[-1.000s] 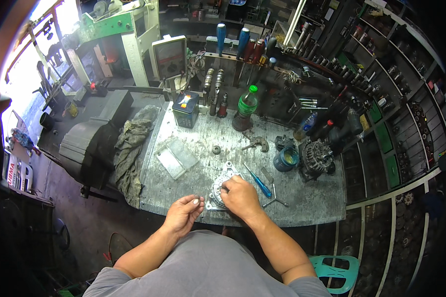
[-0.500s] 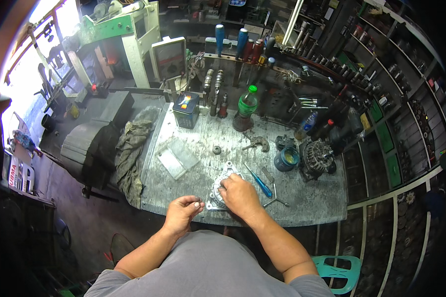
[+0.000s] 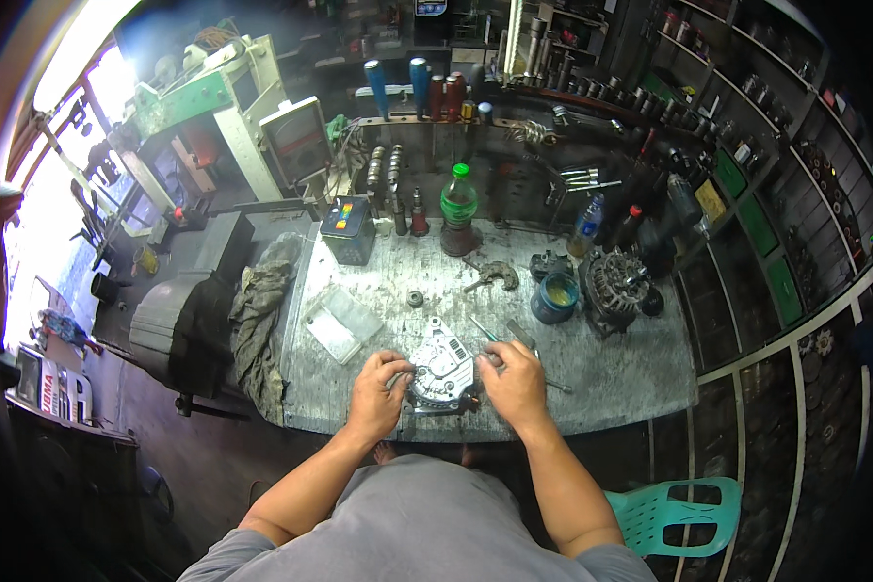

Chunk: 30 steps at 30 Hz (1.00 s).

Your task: The person retrieves a small mechanical part from a shelf and places it on a workbench. They then use a screwdriver and a wrench to adjust and tighten components on the part. The person repeatedly handles the part and tools while working at the bench.

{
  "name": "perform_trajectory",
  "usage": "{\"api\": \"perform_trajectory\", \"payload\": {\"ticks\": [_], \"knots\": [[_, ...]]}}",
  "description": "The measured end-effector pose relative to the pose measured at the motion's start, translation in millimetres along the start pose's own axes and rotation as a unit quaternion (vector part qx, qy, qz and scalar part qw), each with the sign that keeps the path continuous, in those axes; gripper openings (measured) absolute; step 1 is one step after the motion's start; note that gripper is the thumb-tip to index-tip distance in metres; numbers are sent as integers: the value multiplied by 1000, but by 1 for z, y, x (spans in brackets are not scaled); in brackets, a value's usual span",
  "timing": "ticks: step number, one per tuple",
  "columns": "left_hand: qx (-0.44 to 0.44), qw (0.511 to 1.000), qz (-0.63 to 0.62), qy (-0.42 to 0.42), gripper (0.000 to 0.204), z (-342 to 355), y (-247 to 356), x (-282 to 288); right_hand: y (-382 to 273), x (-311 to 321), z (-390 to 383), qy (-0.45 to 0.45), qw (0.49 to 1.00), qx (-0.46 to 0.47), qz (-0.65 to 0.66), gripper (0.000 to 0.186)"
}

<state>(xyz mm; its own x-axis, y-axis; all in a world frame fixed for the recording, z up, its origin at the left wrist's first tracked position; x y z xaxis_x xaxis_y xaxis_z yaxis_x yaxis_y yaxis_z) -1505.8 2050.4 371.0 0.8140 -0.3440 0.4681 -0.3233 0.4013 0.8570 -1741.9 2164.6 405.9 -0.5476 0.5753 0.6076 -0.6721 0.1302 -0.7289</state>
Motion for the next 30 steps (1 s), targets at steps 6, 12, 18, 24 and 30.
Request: {"api": "perform_trajectory", "payload": {"ticks": [6,12,18,24,30], "knots": [[-59,989,133,-27,14,10,25,-4,69,26,-38,32,996,-73,-26,22],[-33,973,207,-91,11,21,36,-10,113,36,-51,42,994,-98,-31,20],[38,989,133,-59,11,17,22,-7,137,32,-40,21,993,-117,-26,22],[15,993,116,-11,11,8,24,-9,152,16,-32,-16,991,-83,-99,27],[21,996,81,2,14,5,18,-8,165,-3,-30,-72,970,-107,-205,35]]}}
Point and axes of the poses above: each hand's wrist, its own z-axis towards the middle knuckle, its own x-axis out of the back of the hand, y = z × x, the point moved 9 cm from there along z, towards the middle knuckle, and after that the axes turned 4 degrees about x, right-handed, at the moved point
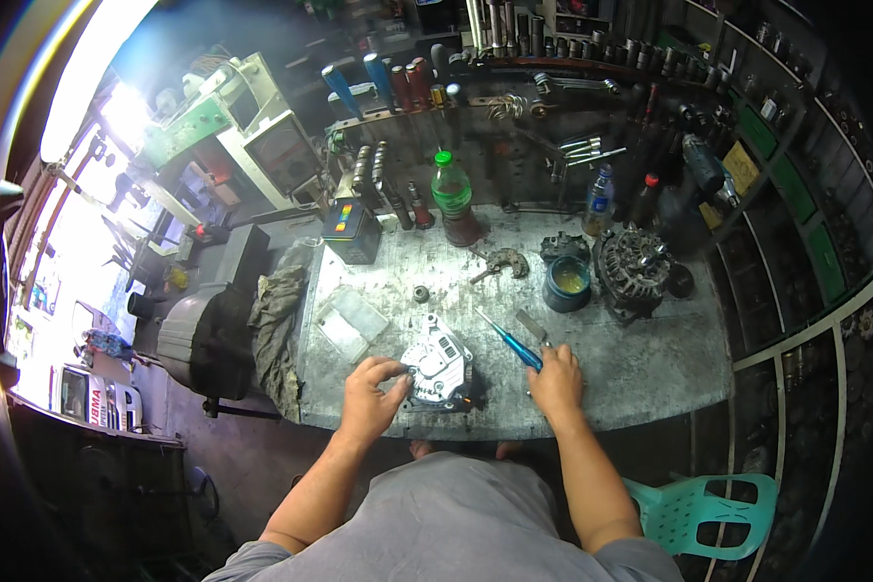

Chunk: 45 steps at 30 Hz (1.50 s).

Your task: The person retrieves a small mechanical part from a shelf and places it on a workbench. They then use a screwdriver and a wrench to adjust and tighten components on the part. The person repeatedly handles the part and tools while working at the bench.

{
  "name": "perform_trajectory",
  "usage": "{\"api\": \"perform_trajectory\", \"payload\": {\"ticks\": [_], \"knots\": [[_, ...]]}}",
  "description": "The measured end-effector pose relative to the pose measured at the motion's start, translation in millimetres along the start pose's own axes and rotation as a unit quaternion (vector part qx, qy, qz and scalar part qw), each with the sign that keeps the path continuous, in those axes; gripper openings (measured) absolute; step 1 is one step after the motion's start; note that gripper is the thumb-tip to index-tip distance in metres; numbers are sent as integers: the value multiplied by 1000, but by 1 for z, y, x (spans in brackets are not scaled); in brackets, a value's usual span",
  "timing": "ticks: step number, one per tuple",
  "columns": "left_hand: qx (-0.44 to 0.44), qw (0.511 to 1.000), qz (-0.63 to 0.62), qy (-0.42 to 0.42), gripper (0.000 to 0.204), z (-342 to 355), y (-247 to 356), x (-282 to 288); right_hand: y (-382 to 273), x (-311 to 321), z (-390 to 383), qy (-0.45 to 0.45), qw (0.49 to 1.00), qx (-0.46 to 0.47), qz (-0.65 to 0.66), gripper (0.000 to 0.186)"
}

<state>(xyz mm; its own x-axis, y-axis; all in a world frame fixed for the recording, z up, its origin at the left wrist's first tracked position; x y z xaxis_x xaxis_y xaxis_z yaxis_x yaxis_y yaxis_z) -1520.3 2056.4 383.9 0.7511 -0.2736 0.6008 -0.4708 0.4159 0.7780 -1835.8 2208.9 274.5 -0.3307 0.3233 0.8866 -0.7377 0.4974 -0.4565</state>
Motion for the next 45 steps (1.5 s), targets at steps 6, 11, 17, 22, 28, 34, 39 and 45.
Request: {"api": "perform_trajectory", "payload": {"ticks": [6,11,17,22,28,34,39,45], "knots": [[160,974,-153,-50,16,1,-50,-16,-14,7,-3,35,997,45,-44,35],[32,996,-63,-55,18,5,-37,-12,-16,32,-13,123,983,37,134,31],[90,990,-91,-55,20,8,-42,-10,-28,82,-19,169,930,20,326,40],[19,994,-65,-89,20,12,-27,-6,-84,144,-18,173,881,107,428,44],[43,991,-86,-89,16,10,-28,-4,-198,176,-26,81,906,255,328,46],[30,990,-114,-75,17,10,-30,-3,-266,154,-19,-19,911,316,266,46],[50,988,-124,-78,17,7,-33,-4,-281,138,-17,-39,909,341,236,47],[46,986,-148,-55,15,5,-36,-3,-318,148,-14,-105,889,412,168,37]]}}
Point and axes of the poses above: each hand's wrist, its own z-axis towards the middle knuckle, its own x-axis out of the back of the hand, y = z × x, the point moved 9 cm from there along z, towards the middle knuckle, and after that the axes turned 4 degrees about x, right-handed, at the moved point
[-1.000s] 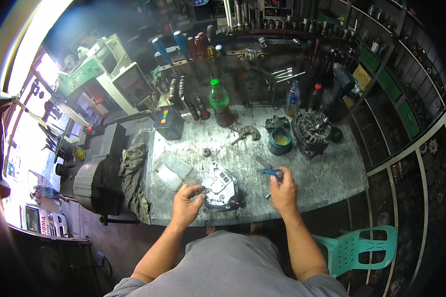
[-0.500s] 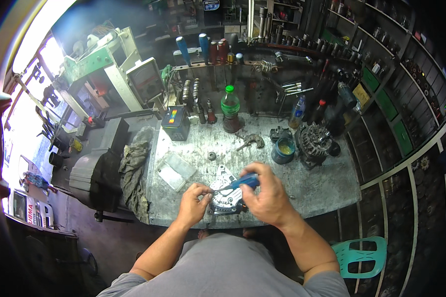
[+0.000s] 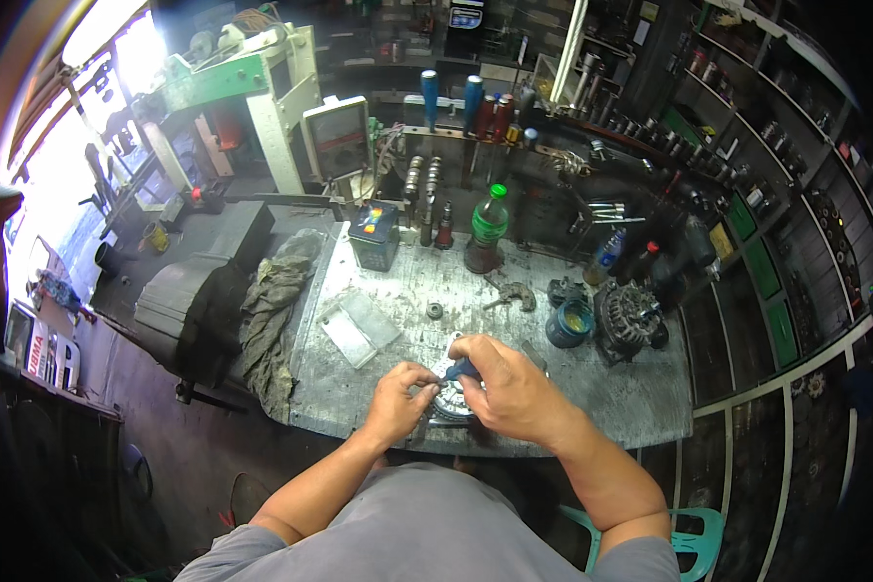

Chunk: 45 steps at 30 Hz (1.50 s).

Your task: The person retrieves a small mechanical part from a shelf and places it on a workbench. They then use a screwdriver and a wrench to adjust and tighten components on the part. The person repeatedly handles the part and tools while working at the bench.

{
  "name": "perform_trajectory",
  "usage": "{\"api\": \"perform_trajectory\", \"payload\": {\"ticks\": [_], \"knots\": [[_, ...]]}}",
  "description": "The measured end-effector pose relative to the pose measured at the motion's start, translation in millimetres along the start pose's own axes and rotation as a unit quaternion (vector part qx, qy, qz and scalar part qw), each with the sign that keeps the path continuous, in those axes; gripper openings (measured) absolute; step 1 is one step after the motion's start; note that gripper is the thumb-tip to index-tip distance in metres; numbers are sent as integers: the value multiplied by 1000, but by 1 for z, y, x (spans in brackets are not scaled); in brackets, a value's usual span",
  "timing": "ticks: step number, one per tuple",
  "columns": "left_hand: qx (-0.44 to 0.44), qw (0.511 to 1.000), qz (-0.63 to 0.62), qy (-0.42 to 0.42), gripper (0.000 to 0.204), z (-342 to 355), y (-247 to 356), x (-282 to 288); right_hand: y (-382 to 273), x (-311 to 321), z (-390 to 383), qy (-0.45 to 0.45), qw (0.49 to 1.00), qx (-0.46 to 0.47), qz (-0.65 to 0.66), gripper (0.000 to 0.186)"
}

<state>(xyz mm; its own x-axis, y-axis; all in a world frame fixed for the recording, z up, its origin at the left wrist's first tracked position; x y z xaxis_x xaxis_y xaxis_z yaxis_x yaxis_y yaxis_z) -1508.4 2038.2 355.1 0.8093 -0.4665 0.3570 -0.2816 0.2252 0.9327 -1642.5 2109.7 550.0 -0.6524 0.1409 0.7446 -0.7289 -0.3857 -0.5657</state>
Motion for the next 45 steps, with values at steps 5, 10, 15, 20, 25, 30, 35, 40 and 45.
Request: {"api": "perform_trajectory", "payload": {"ticks": [5,10,15,20,25,30,35,40,45], "knots": [[-22,1000,-1,11,17,0,-5,-1,17,-8,14,-191,945,-186,-192,37],[-15,1000,-11,-19,27,1,-11,-6,-29,10,40,-49,993,47,-101,38],[-80,991,100,-36,79,0,5,-20,-3,-3,36,-177,957,-89,-211,37],[-43,991,43,-116,86,12,-1,-44,-32,-9,40,-167,977,15,-131,39],[-43,991,76,-103,80,11,-1,-45,-4,-11,32,-172,957,-100,-210,37],[-28,992,45,-117,78,15,-8,-49,-14,-14,25,-165,971,-28,-173,31],[-48,986,22,-156,73,22,-18,-61,-14,-10,29,-99,984,3,-148,35],[6,988,27,-150,73,14,-31,-58,7,-16,25,-140,976,-50,-162,35],[-6,988,26,-149,80,16,-25,-56,-15,-5,26,-69,994,32,-73,37]]}}
Point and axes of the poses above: each hand's wrist, its own z-axis towards the middle knuckle, its own x-axis out of the back of the hand, y = z × x, the point moved 9 cm from there along z, towards the middle knuckle, and after that the axes turned 4 degrees about x, right-handed, at the moved point
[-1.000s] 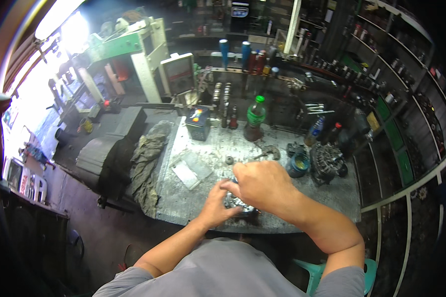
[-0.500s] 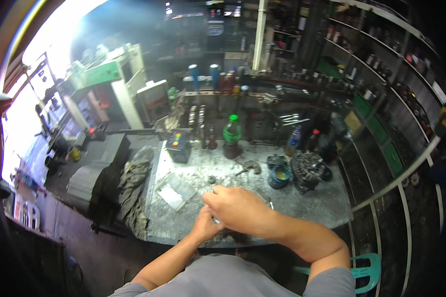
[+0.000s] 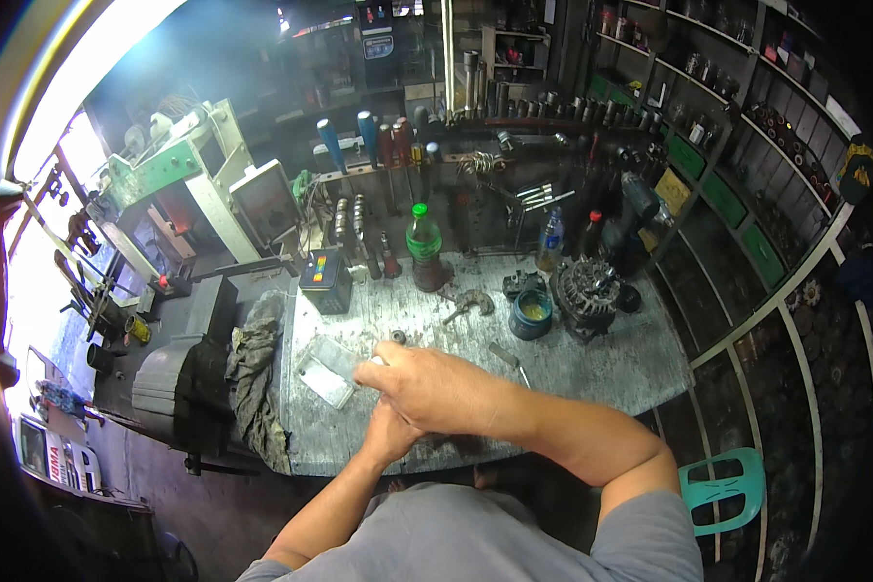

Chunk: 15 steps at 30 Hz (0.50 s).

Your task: The person retrieves a small mechanical part from a shelf and places it on a workbench. They then use a screwdriver and a wrench to adjust and tighten components on the part. The person repeatedly handles the part and tools while working at the bench.

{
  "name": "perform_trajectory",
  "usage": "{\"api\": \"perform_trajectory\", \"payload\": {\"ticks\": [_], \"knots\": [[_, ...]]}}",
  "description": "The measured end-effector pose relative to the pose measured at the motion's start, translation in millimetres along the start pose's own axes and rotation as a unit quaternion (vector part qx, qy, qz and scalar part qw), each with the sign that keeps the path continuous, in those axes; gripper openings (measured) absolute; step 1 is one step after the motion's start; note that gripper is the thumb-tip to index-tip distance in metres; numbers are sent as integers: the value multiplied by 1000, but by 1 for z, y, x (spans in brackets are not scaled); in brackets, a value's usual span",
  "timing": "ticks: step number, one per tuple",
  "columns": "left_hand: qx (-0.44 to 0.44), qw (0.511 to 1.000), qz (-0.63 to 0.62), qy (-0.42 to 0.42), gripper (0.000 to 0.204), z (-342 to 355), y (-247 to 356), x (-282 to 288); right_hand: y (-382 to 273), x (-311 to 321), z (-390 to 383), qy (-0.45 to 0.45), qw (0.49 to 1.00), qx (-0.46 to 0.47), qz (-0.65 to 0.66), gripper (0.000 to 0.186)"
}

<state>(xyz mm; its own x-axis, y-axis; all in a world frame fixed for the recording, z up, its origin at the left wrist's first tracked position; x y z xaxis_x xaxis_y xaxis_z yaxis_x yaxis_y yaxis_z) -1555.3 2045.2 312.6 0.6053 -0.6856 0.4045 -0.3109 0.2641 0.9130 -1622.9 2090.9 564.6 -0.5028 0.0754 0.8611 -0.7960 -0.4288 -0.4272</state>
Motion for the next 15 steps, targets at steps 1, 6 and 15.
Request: {"api": "perform_trajectory", "payload": {"ticks": [1,6,15], "knots": [[-1,1000,-5,-1,81,1,0,0,2,-6,0,-39,999,-16,-34,36],[6,1000,-6,-9,82,2,-2,-2,6,-1,-4,-19,997,-56,-57,34],[-13,998,67,-17,68,2,4,-3,1,-4,-11,-20,996,-63,-67,30]]}}
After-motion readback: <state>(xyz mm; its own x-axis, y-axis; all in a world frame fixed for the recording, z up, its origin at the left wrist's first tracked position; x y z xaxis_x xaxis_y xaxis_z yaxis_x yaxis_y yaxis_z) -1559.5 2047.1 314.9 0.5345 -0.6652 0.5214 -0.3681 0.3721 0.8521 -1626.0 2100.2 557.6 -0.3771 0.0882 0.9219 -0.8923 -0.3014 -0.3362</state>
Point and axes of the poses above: each hand's wrist, its own z-axis towards the middle knuckle, its own x-axis out of the back of the hand, y = z × x, the point moved 9 cm from there along z, towards the middle knuckle, and after that the axes turned 4 degrees about x, right-handed, at the moved point
